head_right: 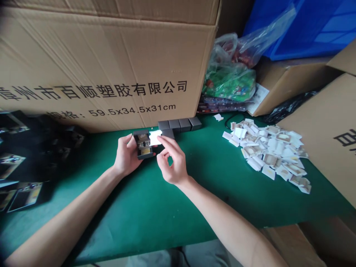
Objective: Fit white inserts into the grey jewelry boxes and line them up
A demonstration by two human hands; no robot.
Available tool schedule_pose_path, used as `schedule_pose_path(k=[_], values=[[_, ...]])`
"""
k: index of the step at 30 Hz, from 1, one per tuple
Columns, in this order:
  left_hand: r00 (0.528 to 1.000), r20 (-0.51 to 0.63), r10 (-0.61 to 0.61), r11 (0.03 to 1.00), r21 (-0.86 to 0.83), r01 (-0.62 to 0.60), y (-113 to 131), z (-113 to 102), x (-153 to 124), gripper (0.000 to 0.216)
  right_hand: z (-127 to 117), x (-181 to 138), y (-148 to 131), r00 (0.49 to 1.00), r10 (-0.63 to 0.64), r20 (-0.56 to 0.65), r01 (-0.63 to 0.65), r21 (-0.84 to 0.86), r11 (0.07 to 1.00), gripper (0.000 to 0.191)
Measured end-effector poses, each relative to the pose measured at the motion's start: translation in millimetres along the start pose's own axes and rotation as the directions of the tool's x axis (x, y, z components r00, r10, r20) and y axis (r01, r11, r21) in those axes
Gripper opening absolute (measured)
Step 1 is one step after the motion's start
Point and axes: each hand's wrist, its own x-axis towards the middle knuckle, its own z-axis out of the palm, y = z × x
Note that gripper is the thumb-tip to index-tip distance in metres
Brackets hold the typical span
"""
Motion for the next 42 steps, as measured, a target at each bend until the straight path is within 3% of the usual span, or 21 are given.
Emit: schedule_pose_path(k=[7,11,16,21,27,35,42], values=[[1.000,-0.001,-0.014,0.999,-0.036,0.014,2.5,4.2,-2.7,0.048,10.7,-4.5,-7.8,0.974,0.084,0.213,-0.103,0.081,0.991,0.047],[0.999,0.042,0.002,1.000,-0.031,0.000,0.1,0.9,-3.3,0.040,13.3,-2.6,-5.6,0.950,0.163,0.265,-0.188,0.070,0.980,0.051],[0.999,0.031,0.039,0.999,-0.026,-0.038,-2.0,-1.8,-1.2,0.031,15.8,-2.4,-3.3,0.947,0.188,0.260,-0.182,-0.046,0.982,0.046],[1.000,-0.005,-0.022,0.999,0.029,0.022,-3.4,0.2,0.5,0.026,17.9,-2.9,-3.6,0.956,0.162,0.243,-0.132,-0.138,0.982,0.040],[1.000,-0.019,0.013,0.992,0.125,-0.011,-6.7,-1.5,1.2,0.025,15.7,1.0,-5.8,0.969,0.134,0.207,-0.115,-0.099,0.988,0.031],[0.999,0.015,-0.036,0.997,0.063,0.035,-6.5,-3.5,1.9,0.025,10.6,4.8,-2.4,0.954,0.210,0.213,-0.223,0.037,0.974,0.028],[0.999,0.037,-0.022,0.999,0.024,0.021,-7.1,-2.9,2.4,0.020,14.9,0.1,1.8,0.955,0.172,0.240,-0.147,-0.120,0.982,0.034]])
